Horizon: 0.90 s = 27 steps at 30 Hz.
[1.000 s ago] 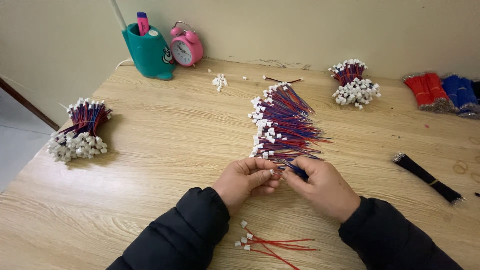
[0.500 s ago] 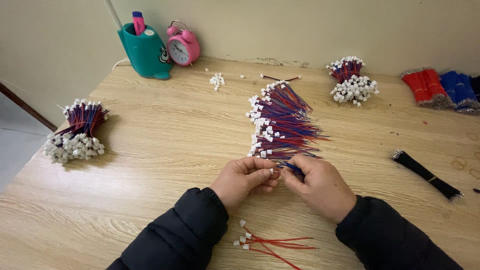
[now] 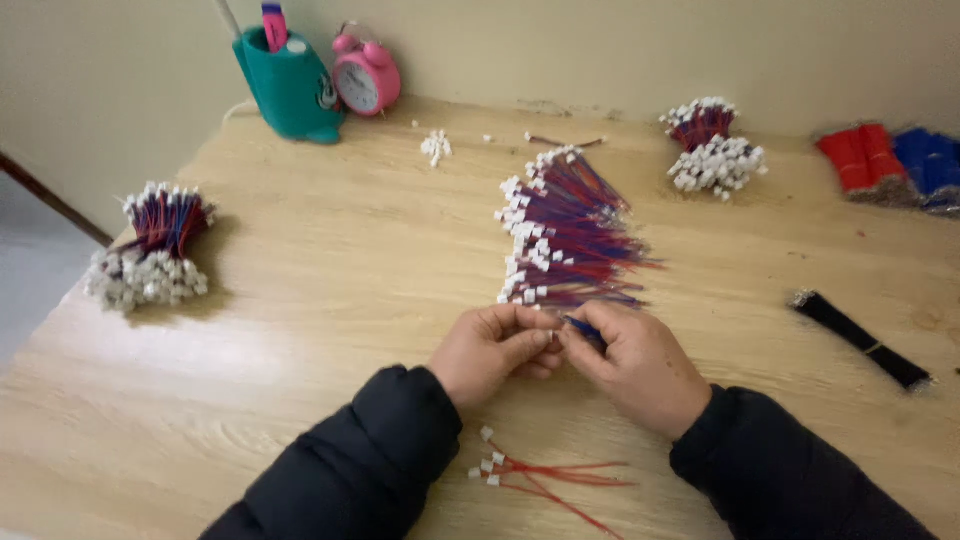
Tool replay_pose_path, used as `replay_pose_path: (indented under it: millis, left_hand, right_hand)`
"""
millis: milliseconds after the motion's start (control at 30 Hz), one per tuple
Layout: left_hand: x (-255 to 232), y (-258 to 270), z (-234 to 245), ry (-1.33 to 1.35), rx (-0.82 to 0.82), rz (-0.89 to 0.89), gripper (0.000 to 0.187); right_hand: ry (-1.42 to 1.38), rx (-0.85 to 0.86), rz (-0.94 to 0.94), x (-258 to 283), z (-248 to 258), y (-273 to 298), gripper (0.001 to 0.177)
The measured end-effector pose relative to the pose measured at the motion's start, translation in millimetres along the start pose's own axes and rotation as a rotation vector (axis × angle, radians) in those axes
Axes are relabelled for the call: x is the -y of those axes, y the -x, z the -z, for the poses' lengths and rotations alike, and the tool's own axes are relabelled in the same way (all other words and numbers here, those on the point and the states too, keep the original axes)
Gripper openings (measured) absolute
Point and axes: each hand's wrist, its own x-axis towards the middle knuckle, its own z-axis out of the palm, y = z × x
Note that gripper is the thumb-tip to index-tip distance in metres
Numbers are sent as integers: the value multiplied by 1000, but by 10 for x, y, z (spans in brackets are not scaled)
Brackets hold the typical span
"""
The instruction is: Assemble electronic wire harnesses by bundling wires and securing them with ties.
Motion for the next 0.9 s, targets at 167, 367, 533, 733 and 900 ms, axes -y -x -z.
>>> replay_pose_path:
  millis: [167,367,533,733,900]
  left_hand:
    - [6,-11,11,-106,-20,-57,19]
    - [-165,6,48,-436,-114,-172,14]
    - [-282,60,44,-656,-156,-211,17]
    - [-340,92,19,-718,-167,-277,19]
    - [-330,98,53,-692,72,-214,17]
  right_hand:
    - [24,26,110,-7,-6,4,17]
    - [322,-25,217,265,208,119,28]
    - [170,494,442,312,-81,378,16]
    - [516,590,309,162,-261,380,27]
    - [518,578,255,-32,-161,241,26]
